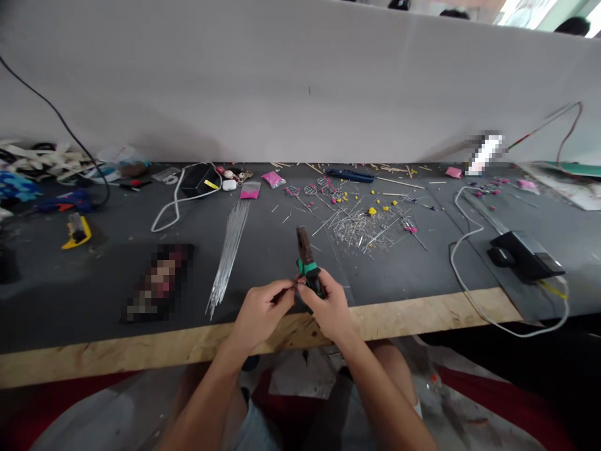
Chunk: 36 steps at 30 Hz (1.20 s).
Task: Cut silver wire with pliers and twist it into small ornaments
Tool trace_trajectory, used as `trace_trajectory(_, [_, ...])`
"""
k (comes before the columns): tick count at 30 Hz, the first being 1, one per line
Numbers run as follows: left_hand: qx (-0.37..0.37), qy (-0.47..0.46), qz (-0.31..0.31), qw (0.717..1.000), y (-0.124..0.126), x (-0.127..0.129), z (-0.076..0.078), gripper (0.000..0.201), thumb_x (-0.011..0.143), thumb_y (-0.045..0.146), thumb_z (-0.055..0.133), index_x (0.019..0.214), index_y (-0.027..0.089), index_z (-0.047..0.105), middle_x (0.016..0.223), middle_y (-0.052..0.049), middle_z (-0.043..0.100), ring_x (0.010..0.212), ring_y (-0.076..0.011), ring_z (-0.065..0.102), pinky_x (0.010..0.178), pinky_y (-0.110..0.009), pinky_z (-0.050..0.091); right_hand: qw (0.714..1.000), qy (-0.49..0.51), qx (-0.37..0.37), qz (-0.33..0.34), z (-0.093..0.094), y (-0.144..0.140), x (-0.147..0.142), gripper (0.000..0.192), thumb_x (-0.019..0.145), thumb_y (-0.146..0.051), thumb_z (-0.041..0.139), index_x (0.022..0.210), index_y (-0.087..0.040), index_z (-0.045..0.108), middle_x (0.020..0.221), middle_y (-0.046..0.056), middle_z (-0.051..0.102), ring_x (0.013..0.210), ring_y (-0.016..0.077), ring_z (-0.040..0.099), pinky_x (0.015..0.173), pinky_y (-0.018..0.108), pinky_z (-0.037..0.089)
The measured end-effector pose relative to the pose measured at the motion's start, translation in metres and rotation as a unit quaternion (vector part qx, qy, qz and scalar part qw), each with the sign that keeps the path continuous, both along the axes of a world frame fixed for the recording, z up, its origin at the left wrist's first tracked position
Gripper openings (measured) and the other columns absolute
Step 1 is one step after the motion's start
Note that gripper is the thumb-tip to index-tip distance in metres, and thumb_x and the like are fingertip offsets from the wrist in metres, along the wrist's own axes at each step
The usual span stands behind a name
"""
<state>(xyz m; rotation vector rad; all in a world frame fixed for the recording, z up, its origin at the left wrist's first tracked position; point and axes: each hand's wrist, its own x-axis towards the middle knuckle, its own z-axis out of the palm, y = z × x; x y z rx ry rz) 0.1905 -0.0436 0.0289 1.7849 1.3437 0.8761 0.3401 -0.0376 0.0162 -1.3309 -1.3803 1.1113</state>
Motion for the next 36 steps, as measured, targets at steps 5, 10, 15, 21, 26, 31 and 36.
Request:
trace_trajectory(5, [0.033,0.018,-0.001,0.999,-0.001,-0.001,-0.003,0.021,0.084,0.021,0.046,0.084,0.016,0.067,0.064,0.000,0.061,0.054,-0.0099,0.050,0.055,-0.020,0.036,1.000,0.016,0.008,0.019,0.002,-0.001,-0.002,0.014,0.078,-0.029,0.056,0.084,-0.019,0.062,0.080,0.001,0.064,0.077,0.0171,0.057,0.072,0.026,0.045])
trace_trajectory(10, [0.042,0.015,-0.002,0.999,0.000,-0.001,-0.005,0.022,0.085,0.022,0.045,0.087,0.019,0.067,0.070,-0.001,0.066,0.058,-0.0114,0.056,0.058,-0.021,0.040,0.999,0.029,0.007,0.017,0.002,-0.001,-0.002,0.012,0.079,-0.029,0.056,0.085,-0.020,0.062,0.080,0.000,0.064,0.078,0.0172,0.057,0.072,0.025,0.045])
trace_trajectory(15, [0.021,0.022,-0.026,0.999,0.003,-0.010,-0.005,0.026,0.088,0.028,0.044,0.102,0.024,0.066,0.082,-0.001,0.071,0.067,-0.0145,0.062,0.062,-0.023,0.044,0.997,0.077,-0.019,-0.011,0.003,0.004,0.002,0.019,0.079,-0.032,0.058,0.091,-0.020,0.066,0.085,0.001,0.066,0.084,0.0187,0.059,0.078,0.028,0.045])
trace_trajectory(21, [0.012,0.030,-0.013,0.999,0.008,-0.030,-0.010,0.027,0.089,0.031,0.044,0.103,0.026,0.067,0.080,-0.002,0.072,0.073,-0.0160,0.065,0.067,-0.024,0.046,0.971,0.212,-0.089,-0.067,-0.003,0.012,0.012,0.018,0.072,-0.033,0.068,0.086,-0.022,0.068,0.099,0.002,0.066,0.081,0.0172,0.060,0.074,0.030,0.049])
trace_trajectory(26, [-0.030,0.005,-0.015,0.999,0.007,-0.037,-0.008,0.026,0.088,0.031,0.047,0.100,0.024,0.069,0.071,0.000,0.070,0.066,-0.0143,0.064,0.062,-0.022,0.046,0.962,0.248,-0.098,-0.054,-0.002,0.008,0.021,0.017,0.069,-0.029,0.071,0.085,-0.021,0.070,0.103,0.004,0.065,0.086,0.0189,0.061,0.077,0.033,0.050])
trace_trajectory(31, [-0.052,0.014,-0.067,0.996,0.005,-0.036,-0.002,0.026,0.088,0.030,0.046,0.095,0.025,0.071,0.065,0.002,0.067,0.057,-0.0120,0.059,0.057,-0.020,0.042,0.981,0.168,-0.097,-0.018,0.003,-0.001,0.022,0.022,0.071,-0.033,0.070,0.090,-0.021,0.069,0.094,0.004,0.068,0.089,0.0211,0.060,0.082,0.035,0.046])
trace_trajectory(36, [-0.045,0.004,-0.075,0.996,0.006,-0.037,-0.002,0.027,0.088,0.030,0.046,0.096,0.024,0.071,0.066,0.000,0.067,0.060,-0.0129,0.059,0.058,-0.021,0.043,0.993,0.089,-0.082,0.012,0.008,-0.002,0.020,0.023,0.075,-0.036,0.066,0.091,-0.019,0.068,0.098,0.006,0.068,0.093,0.0224,0.058,0.084,0.032,0.043])
